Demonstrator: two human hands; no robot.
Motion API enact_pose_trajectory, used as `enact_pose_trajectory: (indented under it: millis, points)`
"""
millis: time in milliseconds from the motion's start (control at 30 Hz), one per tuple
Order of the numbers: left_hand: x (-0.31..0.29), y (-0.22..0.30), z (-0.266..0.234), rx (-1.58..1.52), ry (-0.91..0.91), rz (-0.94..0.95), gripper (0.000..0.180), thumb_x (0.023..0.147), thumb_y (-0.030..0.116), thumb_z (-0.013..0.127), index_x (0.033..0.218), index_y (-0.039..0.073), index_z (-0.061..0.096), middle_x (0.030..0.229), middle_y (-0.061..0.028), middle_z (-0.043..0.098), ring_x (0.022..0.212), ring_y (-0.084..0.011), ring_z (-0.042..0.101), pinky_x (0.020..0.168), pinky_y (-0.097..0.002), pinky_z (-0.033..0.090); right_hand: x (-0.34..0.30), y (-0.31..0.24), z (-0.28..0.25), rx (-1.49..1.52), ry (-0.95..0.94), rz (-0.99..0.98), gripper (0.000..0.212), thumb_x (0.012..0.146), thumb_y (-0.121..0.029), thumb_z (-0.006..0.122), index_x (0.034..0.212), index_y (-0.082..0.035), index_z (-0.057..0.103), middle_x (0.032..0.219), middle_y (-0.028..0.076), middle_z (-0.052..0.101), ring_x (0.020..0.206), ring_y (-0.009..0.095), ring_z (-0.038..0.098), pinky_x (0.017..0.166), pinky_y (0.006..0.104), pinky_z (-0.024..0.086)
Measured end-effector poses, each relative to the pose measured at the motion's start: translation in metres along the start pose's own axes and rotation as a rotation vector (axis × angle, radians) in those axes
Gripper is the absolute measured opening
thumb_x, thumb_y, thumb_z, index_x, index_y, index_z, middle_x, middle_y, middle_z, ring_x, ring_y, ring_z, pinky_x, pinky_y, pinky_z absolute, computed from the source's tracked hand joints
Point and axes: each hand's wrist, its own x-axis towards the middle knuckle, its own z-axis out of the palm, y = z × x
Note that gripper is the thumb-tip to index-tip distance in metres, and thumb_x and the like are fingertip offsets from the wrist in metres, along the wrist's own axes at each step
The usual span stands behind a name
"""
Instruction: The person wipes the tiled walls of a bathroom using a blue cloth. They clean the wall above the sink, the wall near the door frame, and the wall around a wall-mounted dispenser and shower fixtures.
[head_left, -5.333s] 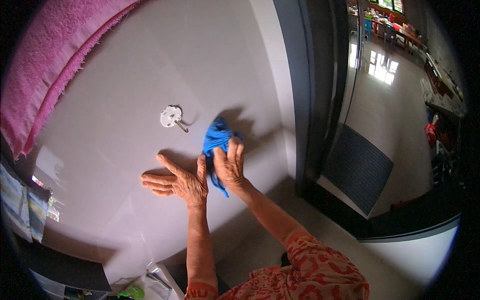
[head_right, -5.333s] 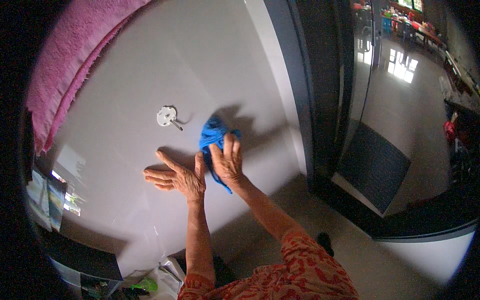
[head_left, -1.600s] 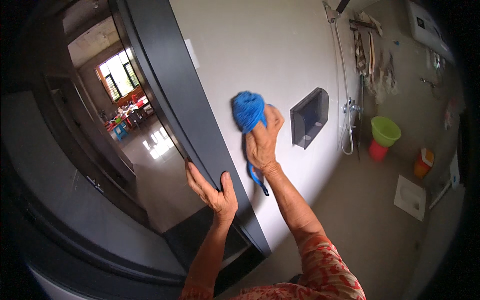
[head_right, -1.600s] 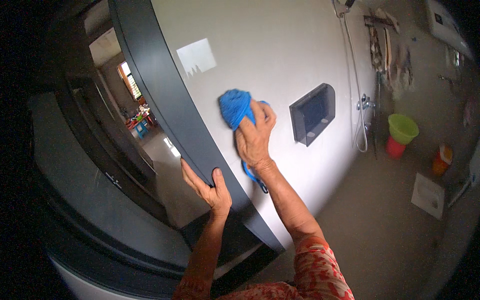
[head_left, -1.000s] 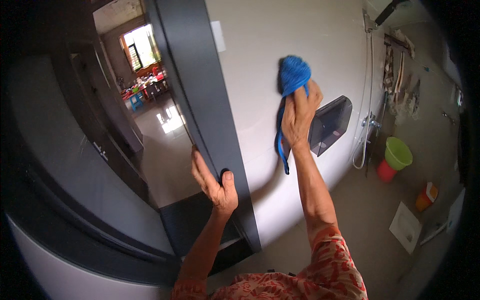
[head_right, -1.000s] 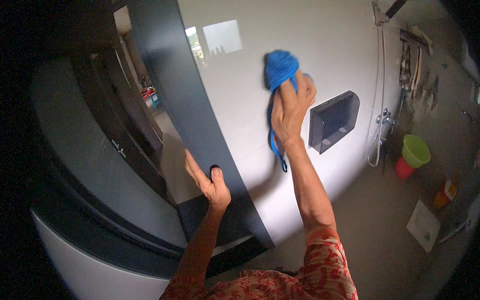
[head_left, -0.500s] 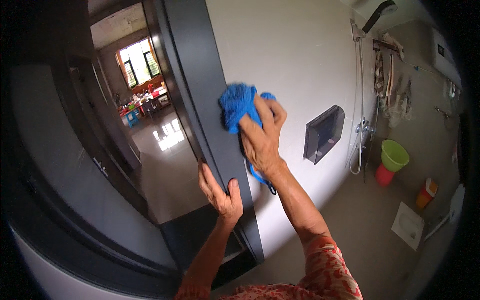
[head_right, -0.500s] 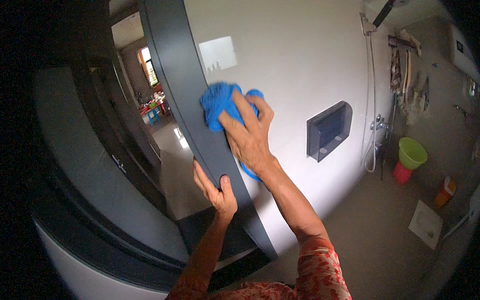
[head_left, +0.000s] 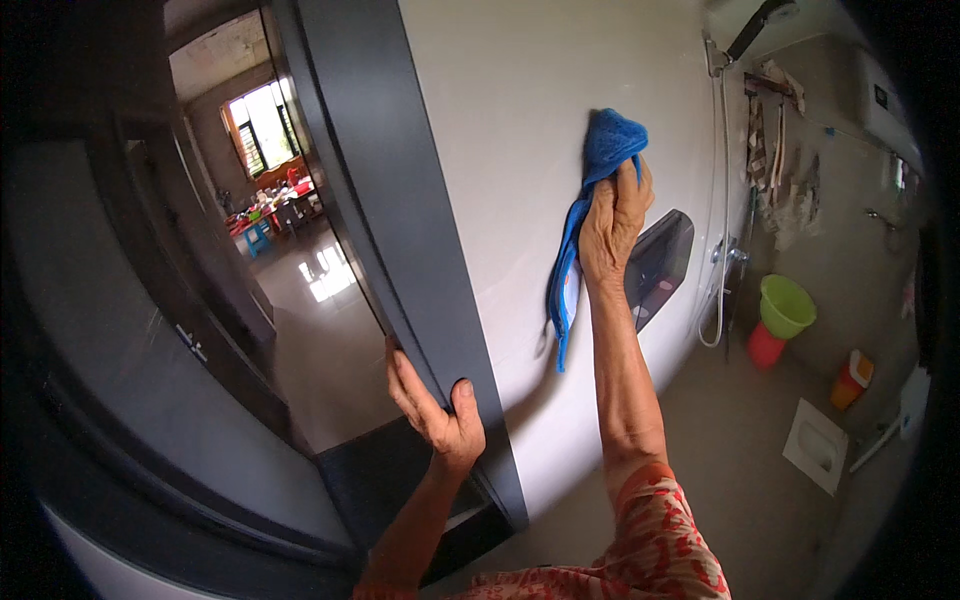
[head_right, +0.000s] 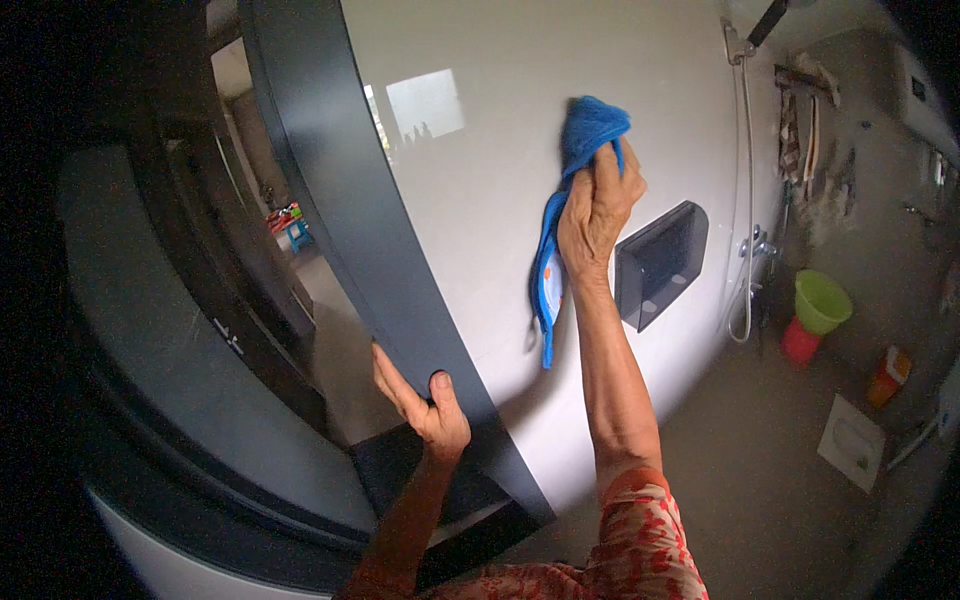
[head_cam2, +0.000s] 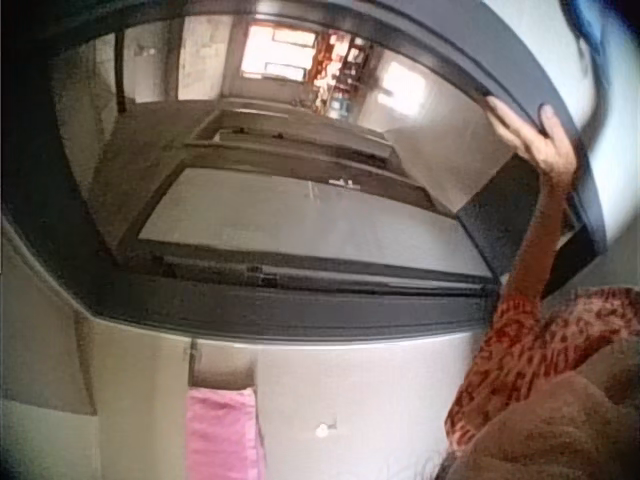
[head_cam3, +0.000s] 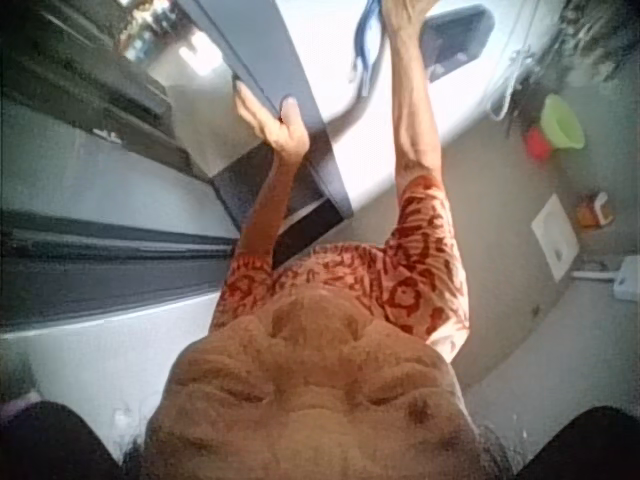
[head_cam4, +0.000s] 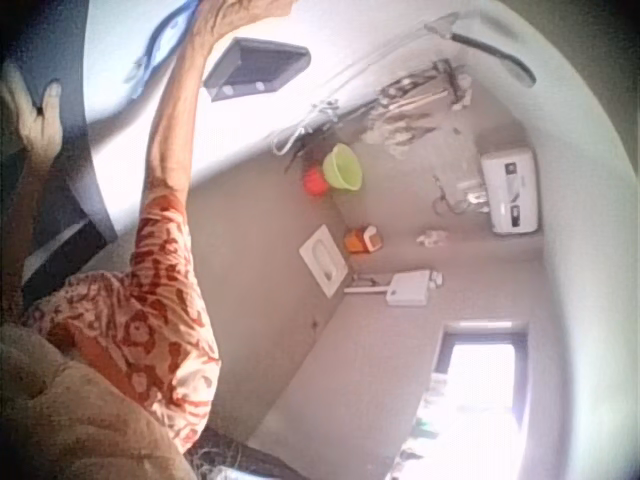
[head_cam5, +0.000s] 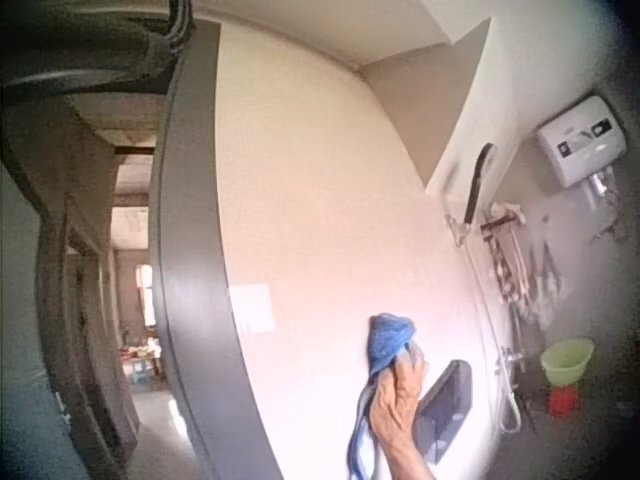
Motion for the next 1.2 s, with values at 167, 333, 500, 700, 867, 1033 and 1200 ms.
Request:
enact_pose_trajectory:
  millis: [167, 333, 500, 700, 867, 1033, 1200]
  points:
    - [-0.001, -0.006, 0.000, -0.048, 0.010, 0.007, 0.063, 0.093, 0.031, 0.043, 0.139, -0.005, 0.020, 0.139, -0.0265, 0.023, 0.127, -0.0397, 0.029, 0.102, -0.0479, 0.027, -0.020, -0.052, 0.001, 0.274, -0.230, -0.089, 0.028, 0.084, -0.006, 0.050, 0.111, -0.008, 0.061, 0.121, 0.013, 0.051, 0.111, 0.028, 0.041, 0.098, 0.0400, 0.028]
    - [0.003, -0.003, 0.002, -0.064, 0.002, 0.017, 0.069, 0.094, 0.046, 0.032, 0.140, -0.003, 0.019, 0.140, -0.0268, 0.022, 0.127, -0.0399, 0.028, 0.102, -0.0480, 0.026, -0.045, -0.071, -0.009, 0.395, -0.410, -0.308, 0.023, 0.085, -0.015, 0.055, 0.106, -0.012, 0.063, 0.123, 0.013, 0.048, 0.109, 0.026, 0.042, 0.094, 0.0413, 0.028]
    - [0.002, -0.008, 0.002, -0.156, 0.028, 0.075, 0.075, 0.092, 0.054, 0.027, 0.140, -0.004, 0.020, 0.140, -0.0274, 0.023, 0.128, -0.0401, 0.027, 0.103, -0.0481, 0.024, -0.118, -0.079, -0.039, 0.291, -0.447, -0.279, 0.015, 0.079, -0.018, 0.059, 0.093, -0.016, 0.065, 0.123, 0.016, 0.049, 0.103, 0.027, 0.045, 0.086, 0.0387, 0.032]
    - [0.000, -0.006, 0.002, -0.101, 0.011, 0.042, 0.077, 0.091, 0.053, 0.030, 0.140, -0.005, 0.017, 0.137, -0.0276, 0.024, 0.123, -0.0383, 0.032, 0.100, -0.0486, 0.028, -0.152, -0.067, -0.053, 0.145, -0.457, -0.309, 0.018, 0.066, -0.015, 0.063, 0.085, -0.015, 0.063, 0.119, 0.017, 0.049, 0.091, 0.028, 0.046, 0.074, 0.0403, 0.036]
    - [0.000, -0.003, 0.002, -0.046, 0.007, 0.033, 0.071, 0.091, 0.034, 0.047, 0.140, -0.006, 0.016, 0.136, -0.0286, 0.024, 0.123, -0.0379, 0.032, 0.100, -0.0482, 0.029, -0.096, -0.043, -0.027, -0.150, -0.259, -0.176, 0.033, 0.073, -0.012, 0.060, 0.105, -0.006, 0.055, 0.124, 0.025, 0.039, 0.109, 0.038, 0.039, 0.089, 0.0467, 0.029]
    - [-0.001, -0.005, 0.005, -0.034, 0.019, 0.048, 0.069, 0.089, 0.028, 0.050, 0.139, -0.007, 0.017, 0.135, -0.0292, 0.026, 0.120, -0.0397, 0.034, 0.093, -0.0494, 0.035, -0.057, -0.008, -0.028, -0.384, -0.236, -0.036, 0.037, 0.080, -0.014, 0.057, 0.113, -0.001, 0.049, 0.124, 0.027, 0.037, 0.114, 0.039, 0.036, 0.089, 0.0478, 0.026]
    - [-0.001, -0.006, 0.004, -0.027, 0.044, 0.040, 0.068, 0.089, 0.026, 0.049, 0.136, -0.012, 0.019, 0.132, -0.0307, 0.028, 0.119, -0.0393, 0.033, 0.098, -0.0503, 0.027, -0.003, 0.029, -0.019, -0.704, -0.072, -0.113, 0.032, 0.081, -0.013, 0.054, 0.108, 0.004, 0.051, 0.121, 0.025, 0.039, 0.107, 0.037, 0.041, 0.080, 0.0440, 0.036]
